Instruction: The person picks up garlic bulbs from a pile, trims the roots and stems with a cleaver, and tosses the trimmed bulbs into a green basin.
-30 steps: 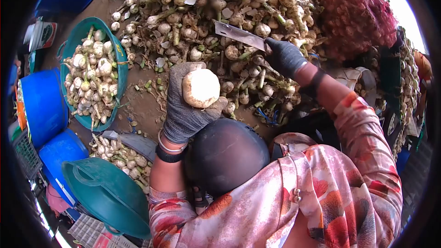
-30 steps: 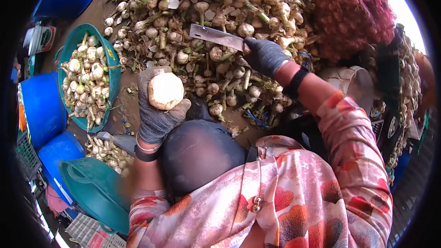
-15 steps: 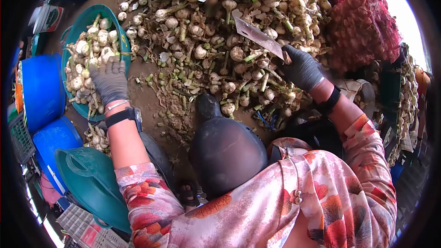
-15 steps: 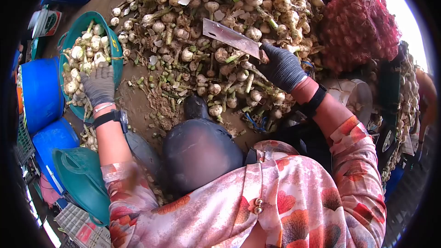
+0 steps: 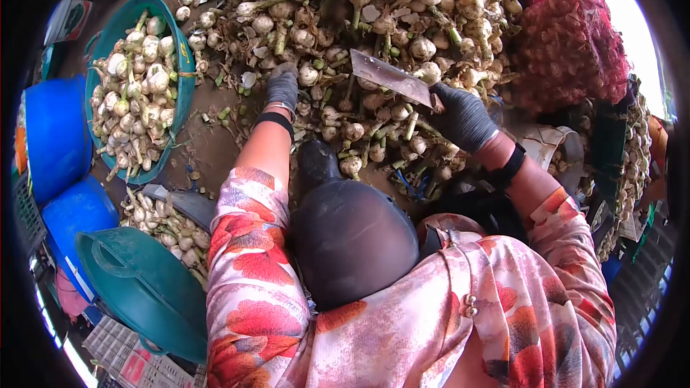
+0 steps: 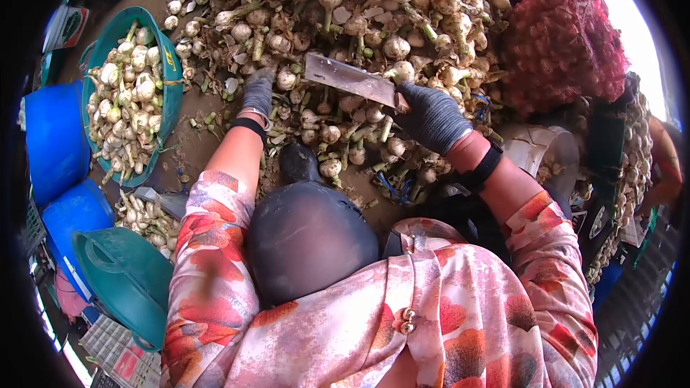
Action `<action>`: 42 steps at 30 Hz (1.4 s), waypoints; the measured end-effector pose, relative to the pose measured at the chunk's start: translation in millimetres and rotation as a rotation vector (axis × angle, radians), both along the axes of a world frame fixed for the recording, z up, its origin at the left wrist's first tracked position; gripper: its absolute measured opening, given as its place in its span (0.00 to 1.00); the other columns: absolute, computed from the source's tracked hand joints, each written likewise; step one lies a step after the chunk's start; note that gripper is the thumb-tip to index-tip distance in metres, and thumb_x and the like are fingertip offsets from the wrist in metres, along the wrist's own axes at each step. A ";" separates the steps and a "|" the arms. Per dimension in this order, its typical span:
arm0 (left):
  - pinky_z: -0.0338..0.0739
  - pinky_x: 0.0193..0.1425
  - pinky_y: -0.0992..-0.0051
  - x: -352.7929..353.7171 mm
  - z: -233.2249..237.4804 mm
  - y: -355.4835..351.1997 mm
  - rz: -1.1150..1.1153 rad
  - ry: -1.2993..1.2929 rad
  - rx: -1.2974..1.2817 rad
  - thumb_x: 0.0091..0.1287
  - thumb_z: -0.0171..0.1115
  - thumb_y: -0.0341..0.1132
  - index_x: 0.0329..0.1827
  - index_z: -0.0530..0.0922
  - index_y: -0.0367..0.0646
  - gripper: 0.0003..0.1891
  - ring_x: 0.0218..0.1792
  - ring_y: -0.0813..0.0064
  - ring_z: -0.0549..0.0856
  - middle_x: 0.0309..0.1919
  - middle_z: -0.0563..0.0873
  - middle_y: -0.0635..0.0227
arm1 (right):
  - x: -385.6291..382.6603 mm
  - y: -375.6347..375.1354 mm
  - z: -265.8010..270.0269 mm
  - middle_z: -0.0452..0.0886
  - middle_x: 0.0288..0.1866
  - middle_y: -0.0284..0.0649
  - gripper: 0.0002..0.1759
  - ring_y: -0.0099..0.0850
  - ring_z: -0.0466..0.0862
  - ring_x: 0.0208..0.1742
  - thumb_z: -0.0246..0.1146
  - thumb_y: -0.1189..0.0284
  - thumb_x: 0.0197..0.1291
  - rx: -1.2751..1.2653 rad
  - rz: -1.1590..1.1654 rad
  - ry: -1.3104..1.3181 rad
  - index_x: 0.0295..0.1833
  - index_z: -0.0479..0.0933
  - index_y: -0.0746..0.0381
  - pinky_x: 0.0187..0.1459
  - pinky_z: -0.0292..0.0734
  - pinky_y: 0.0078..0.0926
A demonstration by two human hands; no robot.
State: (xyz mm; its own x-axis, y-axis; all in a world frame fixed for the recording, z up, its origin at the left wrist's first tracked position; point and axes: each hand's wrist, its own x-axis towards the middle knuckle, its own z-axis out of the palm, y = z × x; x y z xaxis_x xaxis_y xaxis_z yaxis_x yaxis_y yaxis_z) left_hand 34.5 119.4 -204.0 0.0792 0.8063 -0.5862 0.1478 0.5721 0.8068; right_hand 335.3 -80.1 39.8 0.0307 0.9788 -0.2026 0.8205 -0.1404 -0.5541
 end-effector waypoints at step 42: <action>0.84 0.48 0.63 22.3 173.6 22.5 -0.013 -0.580 -0.063 0.76 0.51 0.41 0.55 0.76 0.40 0.15 0.45 0.66 0.85 0.45 0.85 0.61 | 16.8 109.1 37.3 0.85 0.41 0.47 0.25 0.38 0.87 0.40 0.70 0.63 0.60 0.287 0.425 0.199 0.59 0.76 0.62 0.46 0.83 0.33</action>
State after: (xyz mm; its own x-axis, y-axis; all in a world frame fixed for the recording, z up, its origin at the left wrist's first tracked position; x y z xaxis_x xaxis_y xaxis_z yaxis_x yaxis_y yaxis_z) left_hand 56.8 141.9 -30.4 0.4115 0.7679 -0.4909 -0.3004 0.6228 0.7224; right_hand 352.1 29.0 77.1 -0.3912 0.9133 0.1130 0.6473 0.3603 -0.6717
